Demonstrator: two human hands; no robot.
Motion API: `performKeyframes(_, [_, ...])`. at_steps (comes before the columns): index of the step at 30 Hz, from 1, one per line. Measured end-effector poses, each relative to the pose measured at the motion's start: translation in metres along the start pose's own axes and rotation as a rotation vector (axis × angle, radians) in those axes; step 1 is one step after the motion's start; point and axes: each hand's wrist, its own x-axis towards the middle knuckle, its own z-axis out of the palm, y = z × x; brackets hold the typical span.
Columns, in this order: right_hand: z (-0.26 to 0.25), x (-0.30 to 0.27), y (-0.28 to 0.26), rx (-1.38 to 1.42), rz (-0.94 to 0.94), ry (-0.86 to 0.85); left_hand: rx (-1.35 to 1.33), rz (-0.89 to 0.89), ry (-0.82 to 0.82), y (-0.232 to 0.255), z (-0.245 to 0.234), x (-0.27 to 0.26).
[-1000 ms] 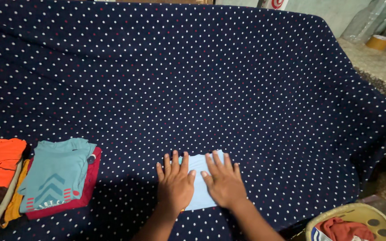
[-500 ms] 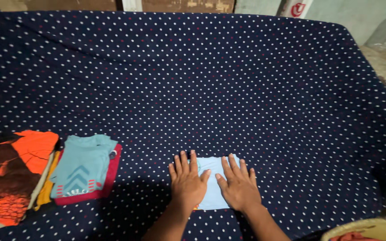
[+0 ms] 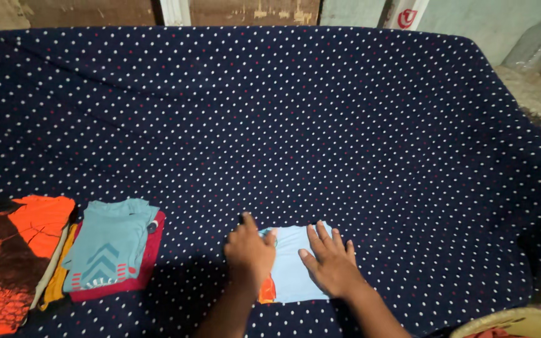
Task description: The person folds several shirts on a dark blue polka-dotted surface. They smooth and align each shirt, fold the sleeves and body, then place the folded items into a nearby basket. The shirts include an orange patterned shirt, a light blue shirt with a cartoon print, and a blue-and-white shirt.
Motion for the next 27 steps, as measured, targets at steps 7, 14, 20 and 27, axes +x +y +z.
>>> performKeyframes(7, [0.0, 0.02, 0.046, 0.455, 0.126, 0.312, 0.0, -0.36, -0.286, 0.011, -0.025, 0.019])
performKeyframes(14, [-0.011, 0.011, 0.067, 0.415, 0.223, 0.39, -0.491, -0.275, -0.281, -0.009, 0.009, 0.034])
performKeyframes(20, [0.003, 0.003, 0.025, 0.1, -0.09, 0.324, -0.962, -0.28, -0.159, -0.023, 0.044, 0.042])
performKeyframes(27, [-0.003, 0.0, 0.025, 0.132, -0.163, 0.279, -1.384, -0.628, -0.487, -0.031, 0.029, 0.038])
